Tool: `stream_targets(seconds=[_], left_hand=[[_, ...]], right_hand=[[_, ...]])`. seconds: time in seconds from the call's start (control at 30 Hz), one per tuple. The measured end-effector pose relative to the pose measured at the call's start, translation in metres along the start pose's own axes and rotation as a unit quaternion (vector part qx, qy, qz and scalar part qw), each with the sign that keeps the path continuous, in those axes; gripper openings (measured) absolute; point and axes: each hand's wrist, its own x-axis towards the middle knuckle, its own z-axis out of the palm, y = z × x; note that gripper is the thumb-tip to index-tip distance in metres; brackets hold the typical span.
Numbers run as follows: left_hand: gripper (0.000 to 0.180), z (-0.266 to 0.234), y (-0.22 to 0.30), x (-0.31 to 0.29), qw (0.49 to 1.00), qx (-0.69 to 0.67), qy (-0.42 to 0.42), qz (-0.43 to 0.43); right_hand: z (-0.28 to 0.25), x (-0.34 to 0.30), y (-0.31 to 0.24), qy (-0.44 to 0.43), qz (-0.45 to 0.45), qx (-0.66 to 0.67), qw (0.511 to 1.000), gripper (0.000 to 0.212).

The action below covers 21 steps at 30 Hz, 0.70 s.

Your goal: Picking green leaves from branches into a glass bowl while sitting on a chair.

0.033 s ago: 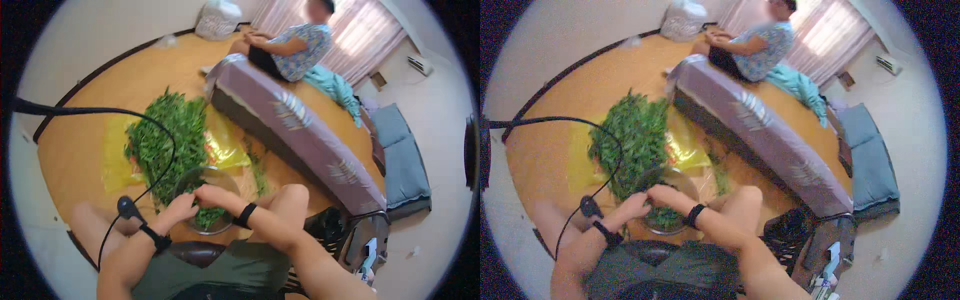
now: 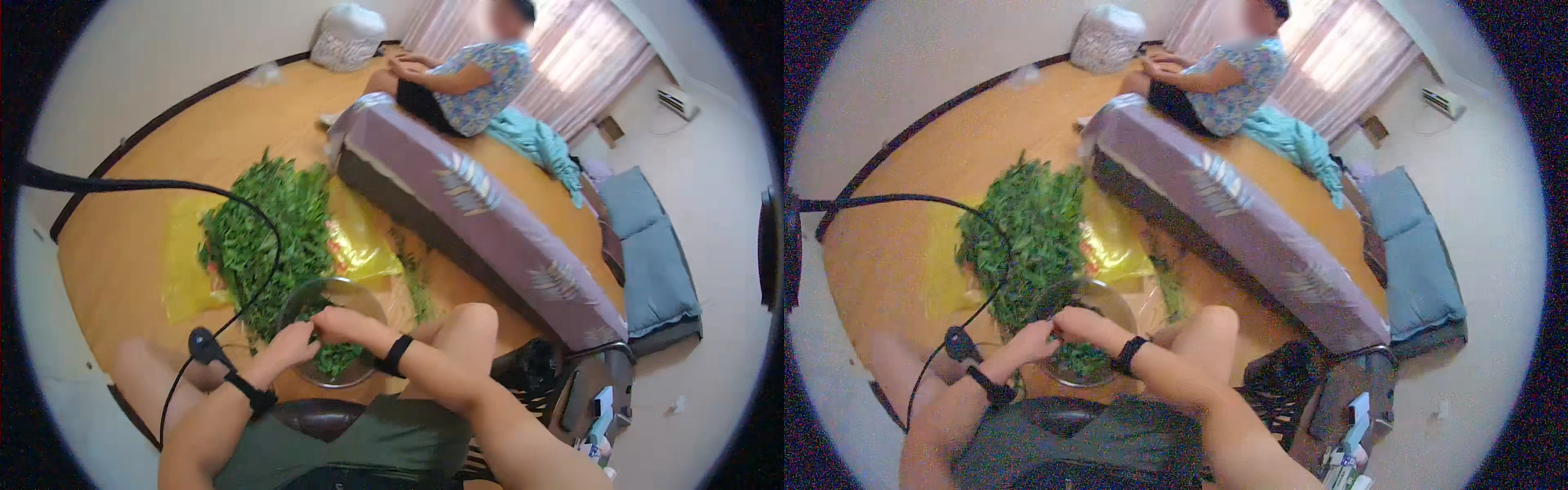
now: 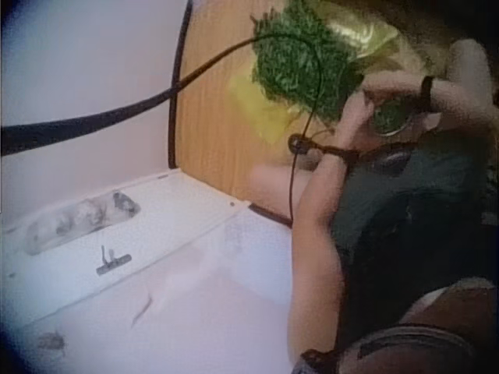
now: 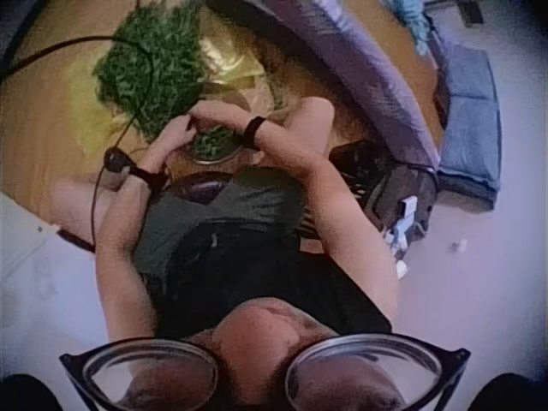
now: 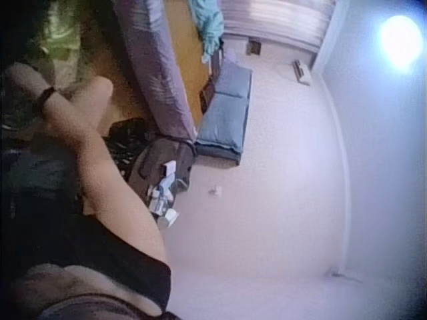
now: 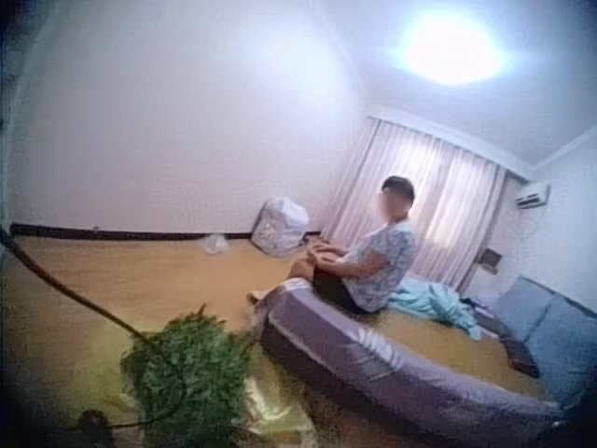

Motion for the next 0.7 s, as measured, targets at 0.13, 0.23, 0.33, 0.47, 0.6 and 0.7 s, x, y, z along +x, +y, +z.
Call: stream_targets(seconds=[0.13, 0.23, 0.33, 0.47, 0.6, 0.7], left_hand=[[0.034, -0.005, -0.002, -0.004, 1.0, 0.003, -0.021, -0.019], [0.036, -0.004, -0.003, -0.001, 1.0, -0.001, -0.018, -0.002], [0.036, -0.005, -0.003, -0.001, 1.0, 0.008, -0.009, 0.01], [0.031, -0.011, -0.002, -0.005, 0.999, 0.034, -0.039, 0.0], [0.028, -0.016, 0.002, -0.003, 0.989, 0.116, -0.092, -0.027], [0.028, -0.02, 0.008, -0.004, 0.982, 0.158, -0.099, -0.033]], right_hand=[[-0.015, -0.004, -0.022, -0.009, 0.014, -0.027, 0.999, 0.015], [-0.019, -0.01, -0.024, 0.003, 0.021, -0.012, 1.0, 0.015], [-0.02, -0.009, -0.022, -0.008, 0.009, -0.019, 1.0, 0.015], [-0.017, -0.004, -0.025, -0.019, 0.014, -0.037, 0.999, 0.015], [-0.004, -0.001, -0.014, 0.011, -0.003, -0.012, 1.0, 0.015], [0.003, 0.001, -0.011, 0.016, -0.006, -0.018, 1.0, 0.015]])
